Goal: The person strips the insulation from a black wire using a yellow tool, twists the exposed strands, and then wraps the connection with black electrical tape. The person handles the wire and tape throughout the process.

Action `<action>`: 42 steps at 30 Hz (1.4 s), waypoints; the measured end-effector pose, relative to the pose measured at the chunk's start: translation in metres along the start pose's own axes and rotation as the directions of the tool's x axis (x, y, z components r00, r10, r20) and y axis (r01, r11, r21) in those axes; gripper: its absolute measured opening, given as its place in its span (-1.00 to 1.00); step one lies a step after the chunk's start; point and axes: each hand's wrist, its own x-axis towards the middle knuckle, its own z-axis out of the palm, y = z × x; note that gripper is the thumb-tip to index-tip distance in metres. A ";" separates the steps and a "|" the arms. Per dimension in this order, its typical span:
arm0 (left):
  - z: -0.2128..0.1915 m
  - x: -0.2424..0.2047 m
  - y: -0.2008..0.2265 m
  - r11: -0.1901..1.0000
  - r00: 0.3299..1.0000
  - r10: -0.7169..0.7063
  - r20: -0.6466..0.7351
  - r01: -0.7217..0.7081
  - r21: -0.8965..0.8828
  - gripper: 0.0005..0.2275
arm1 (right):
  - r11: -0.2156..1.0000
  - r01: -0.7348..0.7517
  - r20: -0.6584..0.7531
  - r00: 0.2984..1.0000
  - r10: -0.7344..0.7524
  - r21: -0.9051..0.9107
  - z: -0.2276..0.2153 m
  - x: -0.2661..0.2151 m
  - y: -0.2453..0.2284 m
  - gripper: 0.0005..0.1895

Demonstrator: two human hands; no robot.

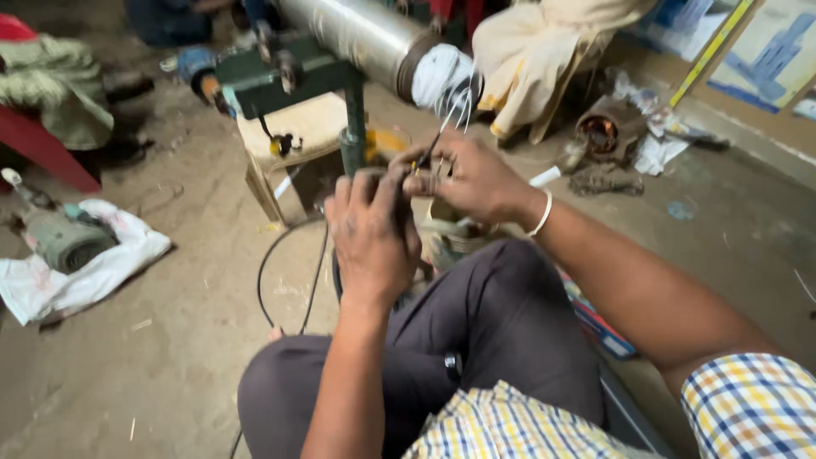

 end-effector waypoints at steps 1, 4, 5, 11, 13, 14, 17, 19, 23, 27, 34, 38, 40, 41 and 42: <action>0.003 -0.002 -0.001 0.999 1.000 -0.006 -0.009 0.006 -0.038 -0.63 | 0.997 0.057 -0.021 0.998 -0.058 -0.053 -0.001 -0.004 0.002 -0.62; 0.011 -0.014 -0.003 0.991 0.998 -0.053 -0.028 0.049 -0.124 -0.71 | 0.968 0.208 -0.026 0.976 -0.214 -0.141 0.001 -0.015 0.019 -0.66; 0.012 -0.014 -0.003 0.987 0.997 -0.072 -0.037 0.066 -0.148 -0.76 | 0.959 0.246 -0.005 0.968 -0.249 -0.143 -0.001 -0.015 0.024 -0.64; 0.014 -0.008 -0.002 0.949 0.986 -0.145 -0.088 0.113 -0.295 -0.84 | 0.970 0.089 -0.116 0.986 -0.117 -0.227 -0.009 -0.026 0.021 -0.73; 0.014 -0.008 -0.002 0.941 0.982 -0.159 -0.101 0.120 -0.316 -0.84 | 0.973 0.025 -0.149 0.987 -0.060 -0.228 -0.009 -0.031 0.012 -0.73; 0.015 -0.008 -0.002 0.942 0.982 -0.156 -0.102 0.118 -0.313 -0.85 | 0.980 -0.012 -0.158 0.987 -0.019 -0.197 -0.009 -0.034 0.010 -0.74; 0.017 -0.008 -0.002 0.943 0.982 -0.158 -0.104 0.118 -0.312 -0.88 | 0.982 -0.109 -0.163 0.983 0.083 -0.157 -0.007 -0.043 0.010 -0.74; 0.017 -0.007 -0.002 0.956 0.983 -0.146 -0.112 0.111 -0.273 -0.89 | 0.962 -0.218 -0.167 0.967 0.190 -0.163 -0.003 -0.052 0.008 -0.72; 0.016 -0.008 -0.005 0.980 0.980 -0.108 -0.170 0.076 -0.186 -0.89 | 0.934 -0.332 -0.136 0.927 0.349 0.132 -0.003 -0.061 -0.021 -0.70; 0.017 -0.012 -0.003 0.998 0.990 -0.053 -0.132 0.050 -0.028 -0.87 | 0.981 -0.176 -0.065 0.981 0.181 0.076 -0.029 -0.026 -0.058 -0.70; 0.016 -0.010 -0.003 0.994 0.969 0.068 -0.239 -0.045 0.103 -0.83 | 0.862 -0.502 0.386 0.783 0.487 -0.069 -0.033 0.057 -0.028 -0.64; 0.014 -0.010 -0.004 0.981 0.977 0.045 -0.210 -0.003 0.195 -0.85 | 0.690 -0.640 0.556 0.727 0.402 0.339 -0.034 0.053 -0.024 -0.62; 0.013 -0.010 -0.006 0.972 0.979 0.031 -0.202 0.017 0.233 -0.87 | 0.479 -0.601 0.502 0.798 0.333 0.639 -0.041 0.040 -0.028 -0.67; 0.012 -0.011 -0.007 0.969 0.979 0.029 -0.203 0.022 0.245 -0.87 | 0.352 -0.545 0.457 0.835 0.306 0.761 -0.043 0.032 -0.031 -0.67; 0.011 -0.010 -0.009 0.964 0.977 0.025 -0.211 0.032 0.264 -0.86 | 0.780 -0.271 0.211 0.961 0.181 0.563 -0.045 0.028 -0.033 -0.70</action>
